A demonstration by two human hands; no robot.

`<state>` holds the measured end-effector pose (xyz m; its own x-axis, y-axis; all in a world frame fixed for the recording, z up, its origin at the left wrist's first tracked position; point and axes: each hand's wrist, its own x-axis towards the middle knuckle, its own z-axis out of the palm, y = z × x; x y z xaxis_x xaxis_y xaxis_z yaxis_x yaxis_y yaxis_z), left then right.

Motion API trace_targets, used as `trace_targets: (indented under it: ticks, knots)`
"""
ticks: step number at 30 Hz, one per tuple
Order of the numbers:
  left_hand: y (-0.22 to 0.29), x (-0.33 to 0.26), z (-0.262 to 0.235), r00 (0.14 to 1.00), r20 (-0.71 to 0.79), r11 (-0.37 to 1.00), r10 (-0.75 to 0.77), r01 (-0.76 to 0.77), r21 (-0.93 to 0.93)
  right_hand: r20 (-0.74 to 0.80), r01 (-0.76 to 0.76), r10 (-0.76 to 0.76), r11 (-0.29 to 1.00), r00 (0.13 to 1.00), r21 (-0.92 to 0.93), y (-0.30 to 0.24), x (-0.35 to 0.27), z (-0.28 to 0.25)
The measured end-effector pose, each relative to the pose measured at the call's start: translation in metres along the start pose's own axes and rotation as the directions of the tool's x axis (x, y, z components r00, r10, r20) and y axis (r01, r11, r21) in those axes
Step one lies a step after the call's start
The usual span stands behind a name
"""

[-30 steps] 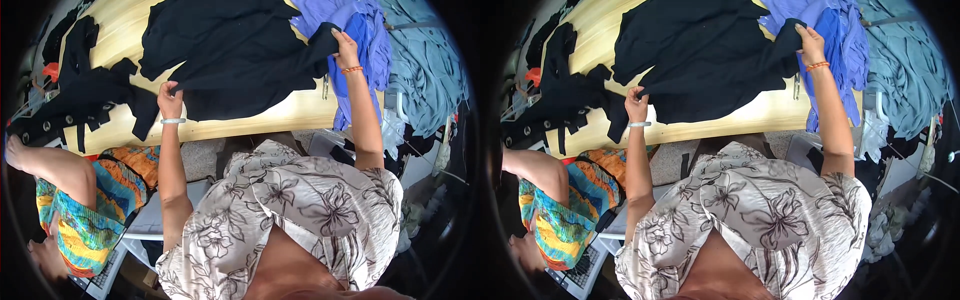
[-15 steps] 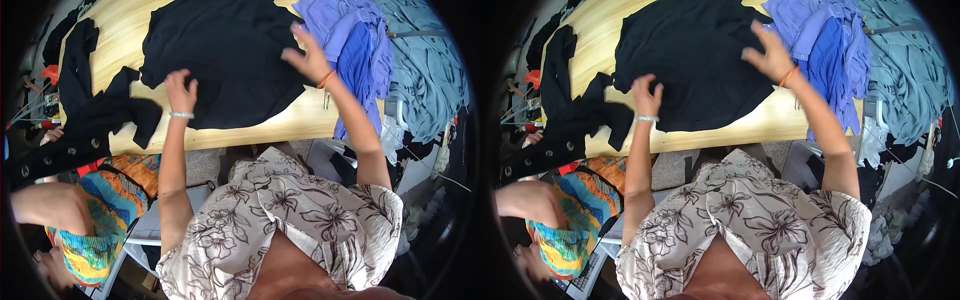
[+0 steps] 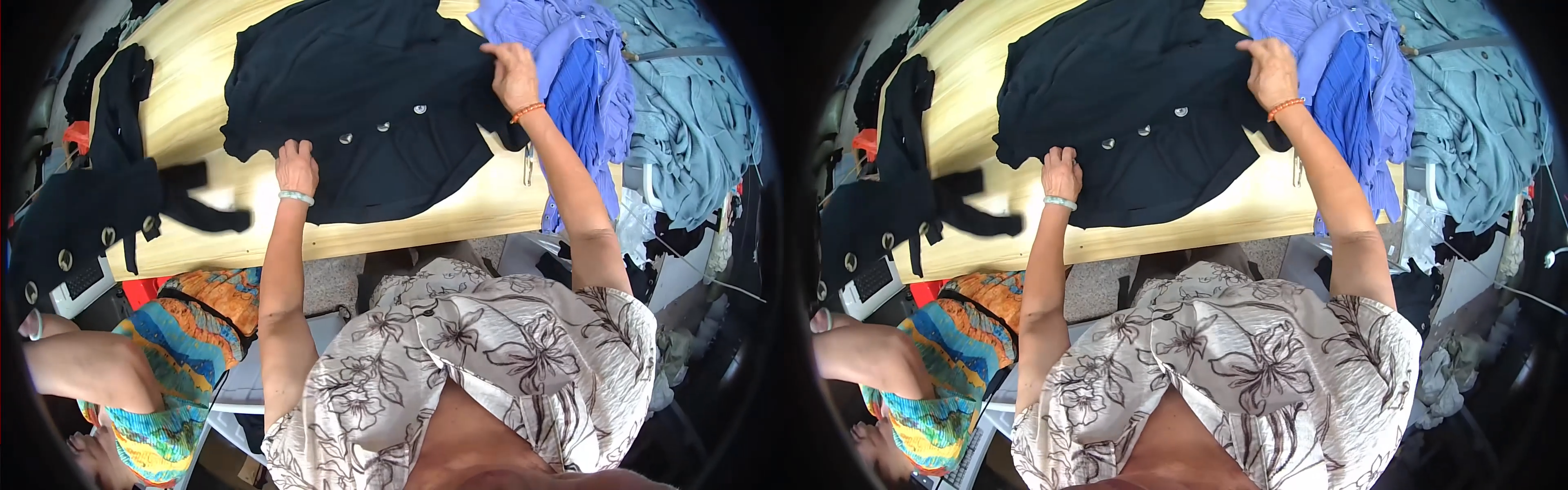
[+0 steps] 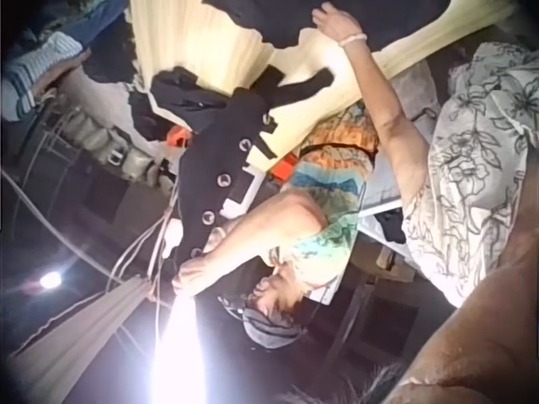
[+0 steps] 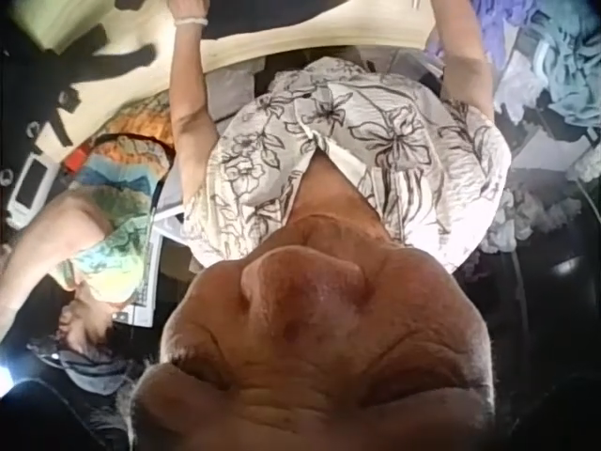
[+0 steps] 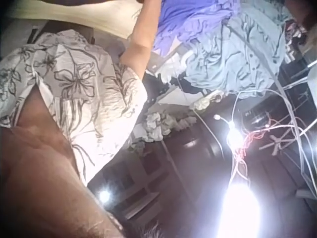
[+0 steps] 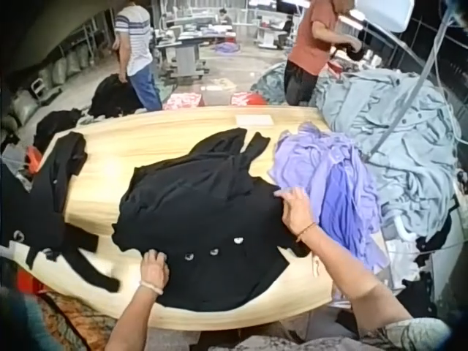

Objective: Inspecting black garments for quality control, checking eyelets, and trimming loose threads with scissors.

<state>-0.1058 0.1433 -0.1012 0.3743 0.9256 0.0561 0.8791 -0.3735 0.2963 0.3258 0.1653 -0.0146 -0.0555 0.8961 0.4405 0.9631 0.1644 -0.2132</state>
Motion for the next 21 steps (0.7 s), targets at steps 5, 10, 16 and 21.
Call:
trace_targets:
  ticks: [5, 10, 16, 21]
  knots:
    - [0.023, -0.013, -0.042, 0.999, -0.049, 0.950, 0.011, -0.026, -0.312, 0.027, 0.069, -0.080, 0.953, 0.996, 0.294, -0.090, 0.015, -0.014]
    - [0.069, -0.010, -0.112, 0.996, -0.066, 0.752, 0.064, -0.092, -0.653, 0.215, 0.160, -0.344, 0.792, 0.914, 0.589, -0.219, -0.039, 0.010]
    - [0.043, -0.015, -0.152, 0.984, -0.176, 0.791, -0.003, -0.106, -0.603, 0.273, -0.068, -0.039, 0.926, 0.961, 0.372, -0.176, -0.034, 0.020]
    - [0.012, -0.023, -0.146, 0.966, -0.218, 0.810, -0.141, -0.014, -0.586, 0.149, -0.063, 0.054, 0.997, 0.987, 0.053, -0.061, -0.022, -0.051]
